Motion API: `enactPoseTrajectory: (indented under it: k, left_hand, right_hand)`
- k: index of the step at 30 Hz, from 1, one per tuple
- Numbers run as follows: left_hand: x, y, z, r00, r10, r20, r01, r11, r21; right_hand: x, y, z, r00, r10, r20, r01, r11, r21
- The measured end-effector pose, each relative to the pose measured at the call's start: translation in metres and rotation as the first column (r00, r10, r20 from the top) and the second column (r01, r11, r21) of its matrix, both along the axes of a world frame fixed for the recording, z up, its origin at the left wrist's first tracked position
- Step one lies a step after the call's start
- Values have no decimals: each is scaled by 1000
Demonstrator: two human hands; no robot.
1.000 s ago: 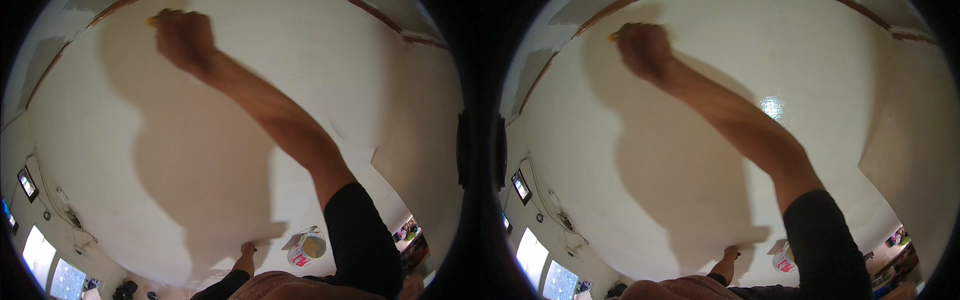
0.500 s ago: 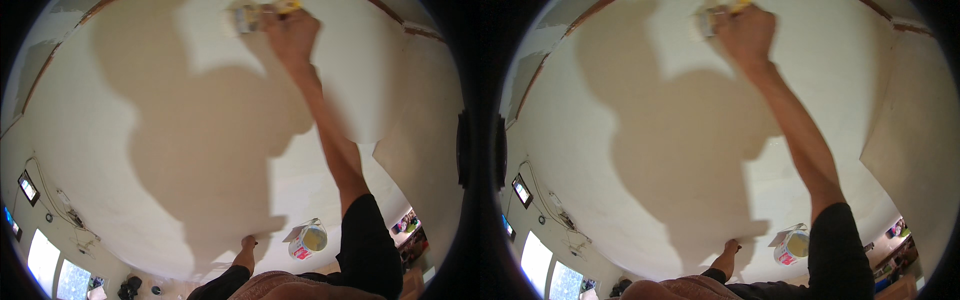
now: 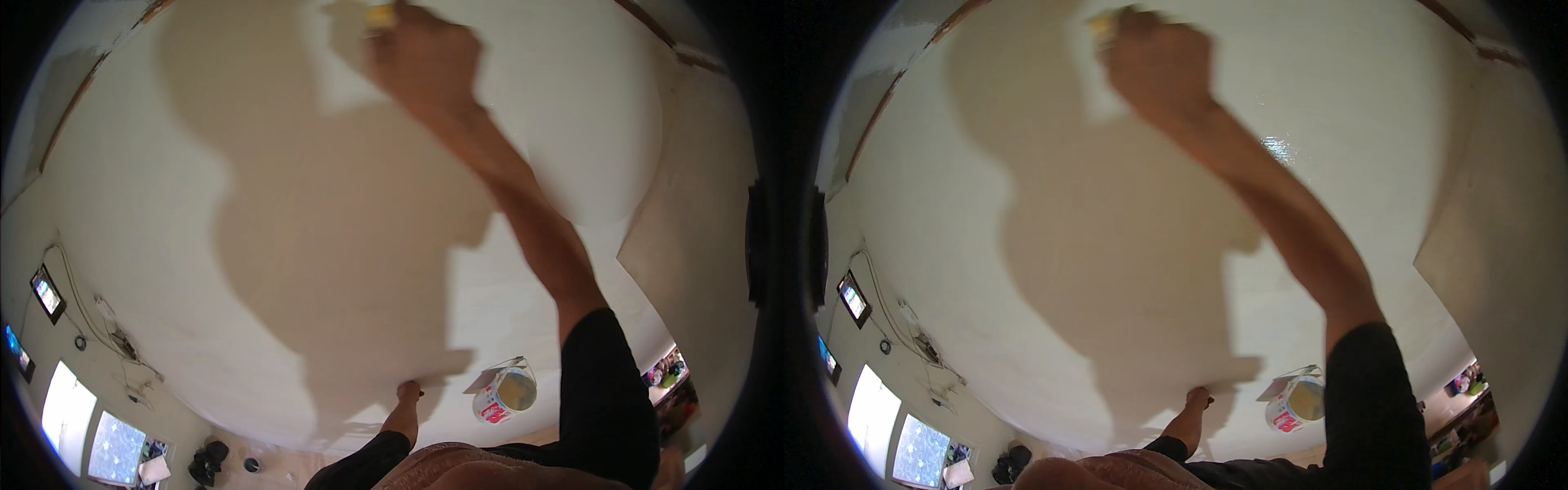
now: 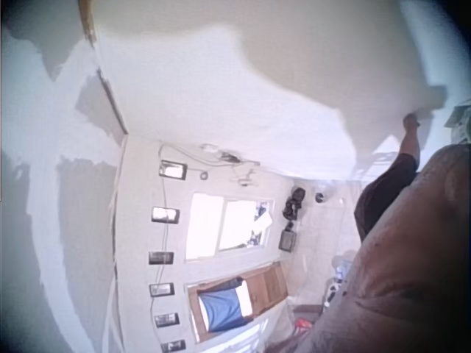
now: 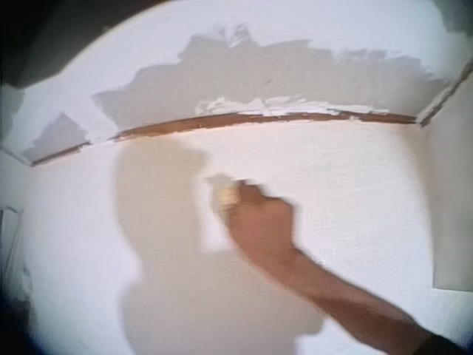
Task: The person paints a ceiling by dipping a brush into a paint bucket and applying paint in overlapping strokes across the surface.
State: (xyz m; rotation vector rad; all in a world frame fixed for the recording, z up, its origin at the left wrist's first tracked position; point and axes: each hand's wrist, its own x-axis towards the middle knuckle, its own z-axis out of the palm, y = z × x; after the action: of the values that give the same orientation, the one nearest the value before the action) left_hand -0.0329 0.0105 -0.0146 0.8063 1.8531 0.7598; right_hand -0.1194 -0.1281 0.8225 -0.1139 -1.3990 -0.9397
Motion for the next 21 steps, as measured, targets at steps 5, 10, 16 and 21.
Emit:
enactPoseTrajectory:
  k: [5, 10, 16, 21]
  left_hand:
    - [5, 2, 3, 855, -329, -400, 356, 935, -8]
    - [-4, -7, 4, 921, -305, -242, 343, 930, 134]
    - [-29, -10, 4, 893, -340, -294, 347, 938, -29]
    - [14, -16, 24, 921, -294, -256, 323, 943, 80]
  right_hand:
    - [-91, -49, -17, 892, 382, 239, -387, 922, -29]
    - [-74, -69, -20, 856, 470, 214, -413, 873, -261]
    - [21, 13, 4, 918, 394, -39, -394, 897, -202]
    - [196, 55, 0, 962, 169, -214, -228, 930, -289]
